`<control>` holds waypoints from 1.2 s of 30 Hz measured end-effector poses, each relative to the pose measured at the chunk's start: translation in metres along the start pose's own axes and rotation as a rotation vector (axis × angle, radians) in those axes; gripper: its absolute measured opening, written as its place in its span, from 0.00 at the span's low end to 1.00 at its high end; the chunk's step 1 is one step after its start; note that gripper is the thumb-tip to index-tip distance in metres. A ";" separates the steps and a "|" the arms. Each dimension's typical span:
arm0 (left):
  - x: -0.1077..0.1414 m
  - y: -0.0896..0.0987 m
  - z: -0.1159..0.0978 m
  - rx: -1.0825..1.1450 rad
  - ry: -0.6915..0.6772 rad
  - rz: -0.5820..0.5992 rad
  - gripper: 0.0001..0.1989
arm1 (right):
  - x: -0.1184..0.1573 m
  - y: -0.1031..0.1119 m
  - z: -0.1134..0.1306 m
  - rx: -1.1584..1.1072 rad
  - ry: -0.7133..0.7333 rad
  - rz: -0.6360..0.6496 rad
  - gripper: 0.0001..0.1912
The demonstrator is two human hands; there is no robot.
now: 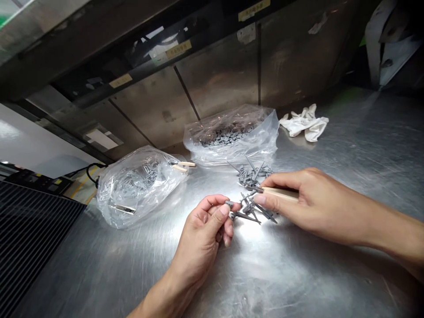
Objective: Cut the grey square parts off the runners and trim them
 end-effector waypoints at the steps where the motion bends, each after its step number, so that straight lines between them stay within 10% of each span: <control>1: 0.000 0.000 0.000 0.018 0.010 0.007 0.09 | -0.001 0.003 -0.001 0.000 -0.005 -0.038 0.21; 8: -0.004 0.000 0.000 0.127 0.207 0.005 0.08 | -0.010 0.025 -0.010 0.012 -0.059 -0.272 0.22; 13: -0.009 -0.006 -0.012 -0.325 0.265 0.105 0.10 | -0.011 0.032 -0.011 -0.015 -0.033 -0.319 0.20; 21: -0.039 -0.051 -0.041 -1.052 -0.107 0.137 0.11 | -0.010 0.034 -0.008 -0.054 0.015 -0.362 0.17; 30: -0.055 -0.051 -0.055 -1.158 -0.200 0.107 0.13 | -0.006 0.036 -0.006 -0.138 0.023 -0.254 0.21; 36: -0.039 -0.013 -0.045 -0.917 -0.119 0.001 0.19 | -0.001 0.018 -0.005 -0.329 -0.110 0.150 0.22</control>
Point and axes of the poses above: each hand's wrist, its own x-axis away from the middle knuckle, its own y-axis out of the back of the hand, z = x × y, the point moved 4 cm from there along -x, towards the middle knuckle
